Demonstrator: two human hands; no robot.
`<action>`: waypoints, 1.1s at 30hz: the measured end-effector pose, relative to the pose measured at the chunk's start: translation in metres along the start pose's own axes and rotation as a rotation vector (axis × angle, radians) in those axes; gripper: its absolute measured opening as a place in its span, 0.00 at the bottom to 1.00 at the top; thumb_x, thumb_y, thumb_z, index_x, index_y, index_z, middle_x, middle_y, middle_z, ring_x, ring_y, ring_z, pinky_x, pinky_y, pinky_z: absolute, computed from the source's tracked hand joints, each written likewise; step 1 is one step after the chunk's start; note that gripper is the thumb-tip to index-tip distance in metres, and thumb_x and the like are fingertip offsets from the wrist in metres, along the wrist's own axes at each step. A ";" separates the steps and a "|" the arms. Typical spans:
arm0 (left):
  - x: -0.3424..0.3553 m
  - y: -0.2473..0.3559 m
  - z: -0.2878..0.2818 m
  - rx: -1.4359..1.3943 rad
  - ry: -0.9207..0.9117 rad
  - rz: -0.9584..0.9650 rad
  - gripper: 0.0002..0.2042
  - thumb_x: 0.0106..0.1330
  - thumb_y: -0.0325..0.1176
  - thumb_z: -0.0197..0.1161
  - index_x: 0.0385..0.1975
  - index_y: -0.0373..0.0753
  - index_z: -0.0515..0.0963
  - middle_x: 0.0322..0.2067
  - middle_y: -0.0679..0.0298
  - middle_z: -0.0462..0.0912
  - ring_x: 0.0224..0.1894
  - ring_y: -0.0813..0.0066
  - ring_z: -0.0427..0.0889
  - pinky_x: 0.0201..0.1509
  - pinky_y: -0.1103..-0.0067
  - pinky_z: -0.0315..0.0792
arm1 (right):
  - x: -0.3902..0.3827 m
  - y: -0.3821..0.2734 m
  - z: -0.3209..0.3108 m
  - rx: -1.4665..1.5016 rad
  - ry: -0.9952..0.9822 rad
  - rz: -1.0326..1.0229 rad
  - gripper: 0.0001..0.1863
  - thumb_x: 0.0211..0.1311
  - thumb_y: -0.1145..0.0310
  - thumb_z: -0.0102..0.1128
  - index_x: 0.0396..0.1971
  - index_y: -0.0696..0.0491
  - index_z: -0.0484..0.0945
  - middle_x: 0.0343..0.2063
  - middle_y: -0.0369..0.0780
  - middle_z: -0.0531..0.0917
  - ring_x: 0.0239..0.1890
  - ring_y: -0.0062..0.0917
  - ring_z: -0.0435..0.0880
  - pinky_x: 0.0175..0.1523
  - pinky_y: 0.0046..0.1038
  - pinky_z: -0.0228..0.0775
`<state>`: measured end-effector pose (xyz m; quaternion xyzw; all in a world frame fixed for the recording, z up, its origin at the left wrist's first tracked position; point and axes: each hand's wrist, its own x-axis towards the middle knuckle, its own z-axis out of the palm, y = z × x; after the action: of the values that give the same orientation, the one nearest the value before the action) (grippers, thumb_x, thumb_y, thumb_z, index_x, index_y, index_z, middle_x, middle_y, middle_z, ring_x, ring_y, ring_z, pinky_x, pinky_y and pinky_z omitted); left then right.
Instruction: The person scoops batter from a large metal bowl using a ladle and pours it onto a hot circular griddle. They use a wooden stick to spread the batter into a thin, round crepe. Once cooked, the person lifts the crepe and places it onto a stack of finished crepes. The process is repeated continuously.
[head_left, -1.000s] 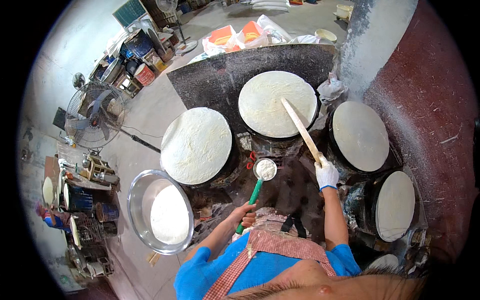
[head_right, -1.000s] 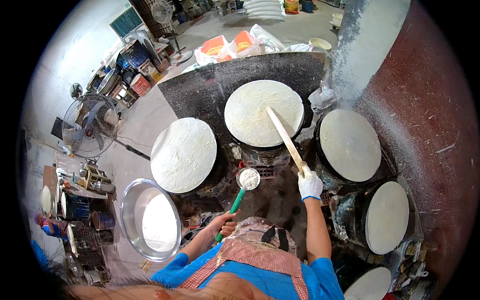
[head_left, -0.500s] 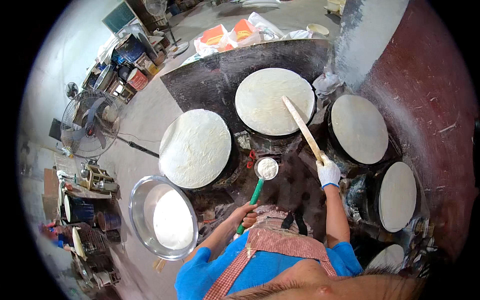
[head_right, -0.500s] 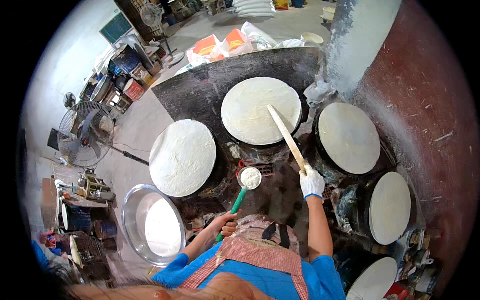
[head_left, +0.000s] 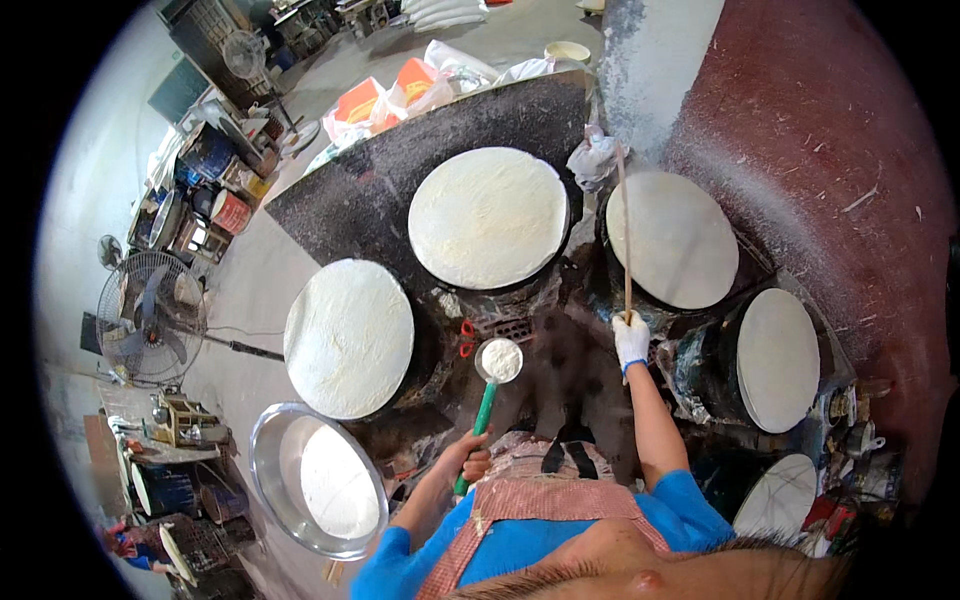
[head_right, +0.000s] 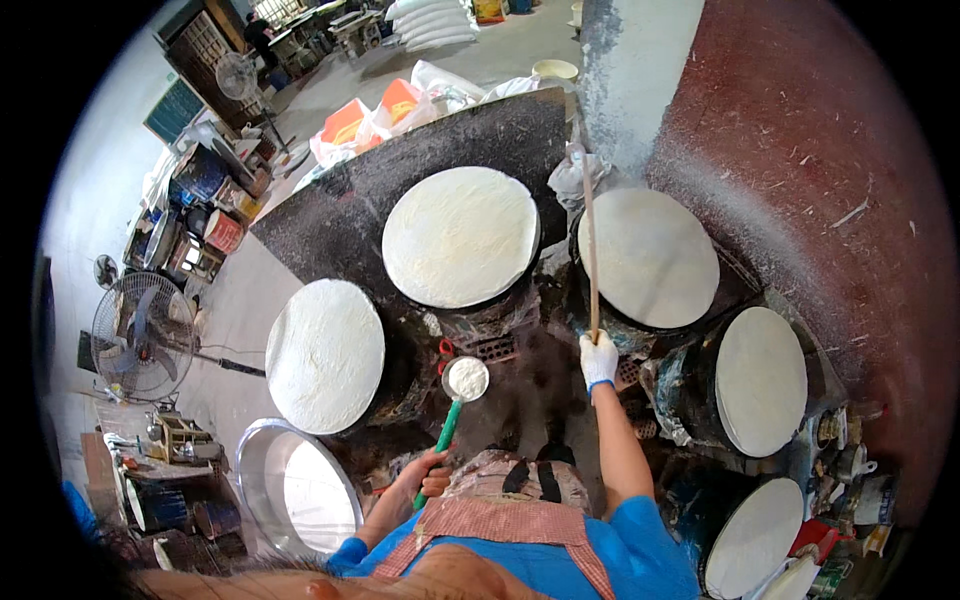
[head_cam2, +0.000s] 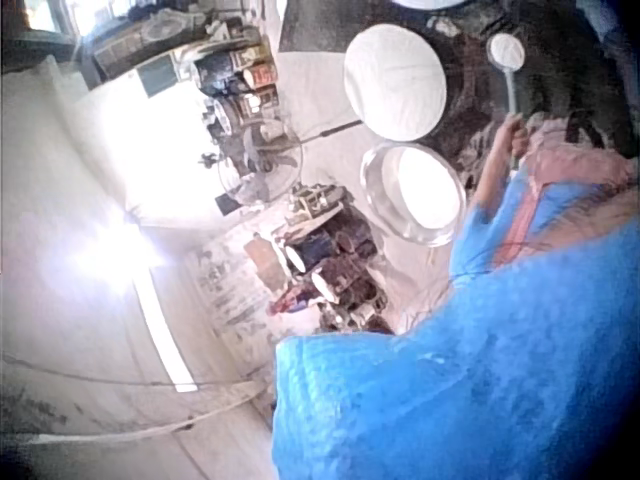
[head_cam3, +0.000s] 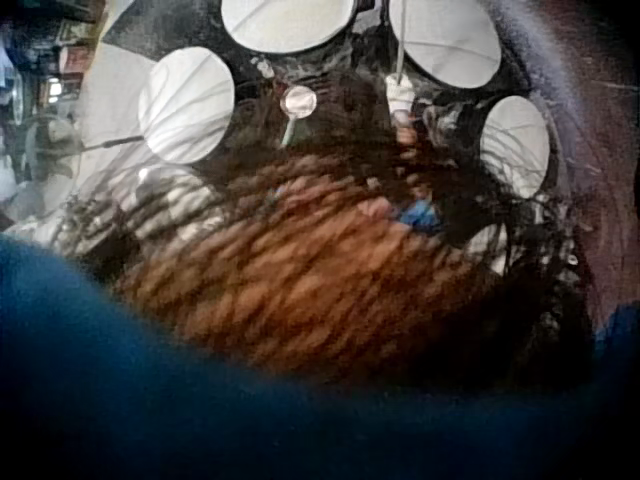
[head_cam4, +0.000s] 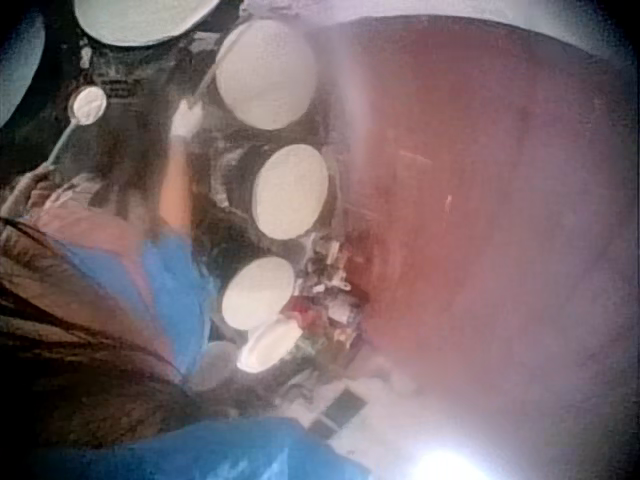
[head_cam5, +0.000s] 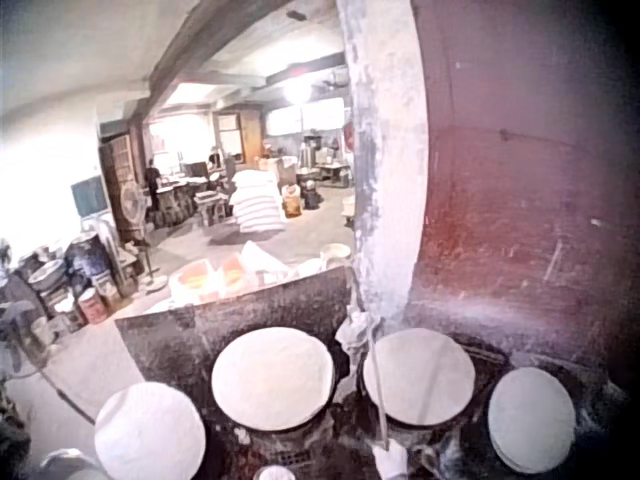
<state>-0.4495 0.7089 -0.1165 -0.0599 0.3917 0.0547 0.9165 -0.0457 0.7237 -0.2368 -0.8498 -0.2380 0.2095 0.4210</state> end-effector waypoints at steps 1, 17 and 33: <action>0.001 -0.004 0.001 -0.019 -0.026 0.010 0.15 0.70 0.38 0.45 0.56 0.56 0.63 0.13 0.72 0.53 0.10 0.84 0.52 0.08 0.86 0.49 | 0.016 0.000 0.008 0.004 0.002 -0.036 0.14 0.53 0.63 0.56 0.33 0.59 0.75 0.24 0.47 0.79 0.29 0.37 0.79 0.36 0.33 0.69; -0.004 -0.081 0.020 -0.269 0.012 0.353 0.16 0.70 0.36 0.46 0.58 0.51 0.61 0.13 0.71 0.54 0.10 0.84 0.53 0.08 0.85 0.51 | 0.289 -0.091 0.187 0.001 -0.087 -0.229 0.14 0.53 0.65 0.49 0.36 0.53 0.79 0.31 0.49 0.82 0.35 0.41 0.80 0.40 0.36 0.70; -0.034 -0.053 -0.011 -0.186 0.107 0.257 0.12 0.70 0.34 0.45 0.53 0.49 0.61 0.12 0.73 0.54 0.09 0.88 0.54 0.06 0.88 0.49 | 0.015 -0.054 0.181 0.269 -0.261 -0.335 0.12 0.44 0.81 0.52 0.31 0.58 0.79 0.30 0.37 0.82 0.34 0.23 0.79 0.46 0.26 0.70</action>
<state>-0.4727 0.6536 -0.0958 -0.0968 0.4376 0.2044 0.8703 -0.1469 0.8721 -0.2957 -0.7004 -0.3980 0.2745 0.5251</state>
